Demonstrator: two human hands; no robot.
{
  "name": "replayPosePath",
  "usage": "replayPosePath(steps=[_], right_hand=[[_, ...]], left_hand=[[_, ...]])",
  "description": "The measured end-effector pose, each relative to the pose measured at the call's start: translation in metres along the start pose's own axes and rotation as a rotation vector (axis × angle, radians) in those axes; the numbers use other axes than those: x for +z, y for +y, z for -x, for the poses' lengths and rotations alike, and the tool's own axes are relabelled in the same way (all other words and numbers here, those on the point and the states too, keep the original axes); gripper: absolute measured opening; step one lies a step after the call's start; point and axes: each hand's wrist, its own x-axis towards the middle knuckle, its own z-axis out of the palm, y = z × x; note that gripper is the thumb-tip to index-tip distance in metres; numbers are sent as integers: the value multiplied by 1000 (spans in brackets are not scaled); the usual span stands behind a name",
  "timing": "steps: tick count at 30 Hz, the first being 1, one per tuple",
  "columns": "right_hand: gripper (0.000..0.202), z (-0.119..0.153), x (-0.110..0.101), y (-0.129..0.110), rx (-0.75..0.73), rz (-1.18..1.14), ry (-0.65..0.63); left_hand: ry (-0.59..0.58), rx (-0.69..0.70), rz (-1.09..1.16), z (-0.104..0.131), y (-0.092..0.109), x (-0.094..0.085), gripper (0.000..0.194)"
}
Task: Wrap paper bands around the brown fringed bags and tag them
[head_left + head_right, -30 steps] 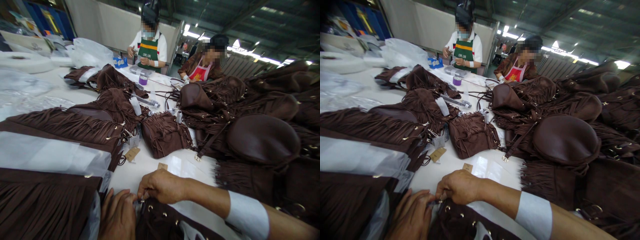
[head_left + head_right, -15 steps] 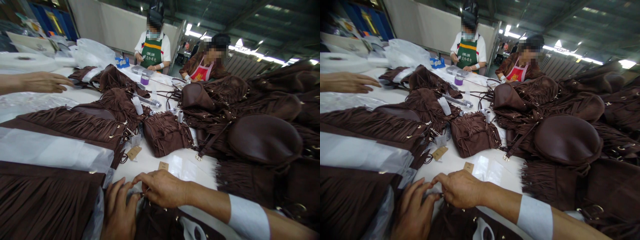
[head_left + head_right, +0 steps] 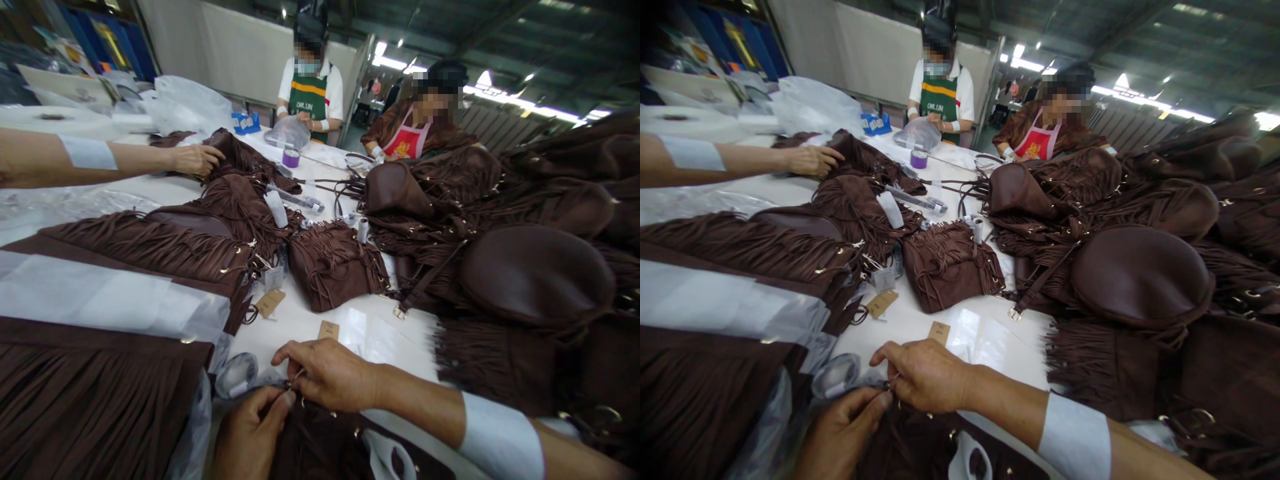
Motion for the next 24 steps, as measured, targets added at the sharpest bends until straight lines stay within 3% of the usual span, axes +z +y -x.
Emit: replayPosePath(steps=[3, 7, 13, 17, 21, 24], right_hand=[[38, 1, 1, 1, 16, -7, 7], [40, 4, -1, 1, 13, 32, -14], [37, 8, -10, -7, -25, 121, -6], [32, 6, -14, -14, -67, 69, 28], [18, 0, -10, -14, -28, 10, 55], [14, -5, -3, -10, 129, -210, 119]], left_hand=[[16, 4, 21, 1, 4, 1, 40], [142, 78, 135, 13, 9, 2, 36], [82, 78, 531, 30, 16, -3, 40], [109, 72, 508, 31, 28, -3, 44], [139, 131, 518, 28, 41, -5, 48], [262, 157, 584, 24, 43, -4, 39]])
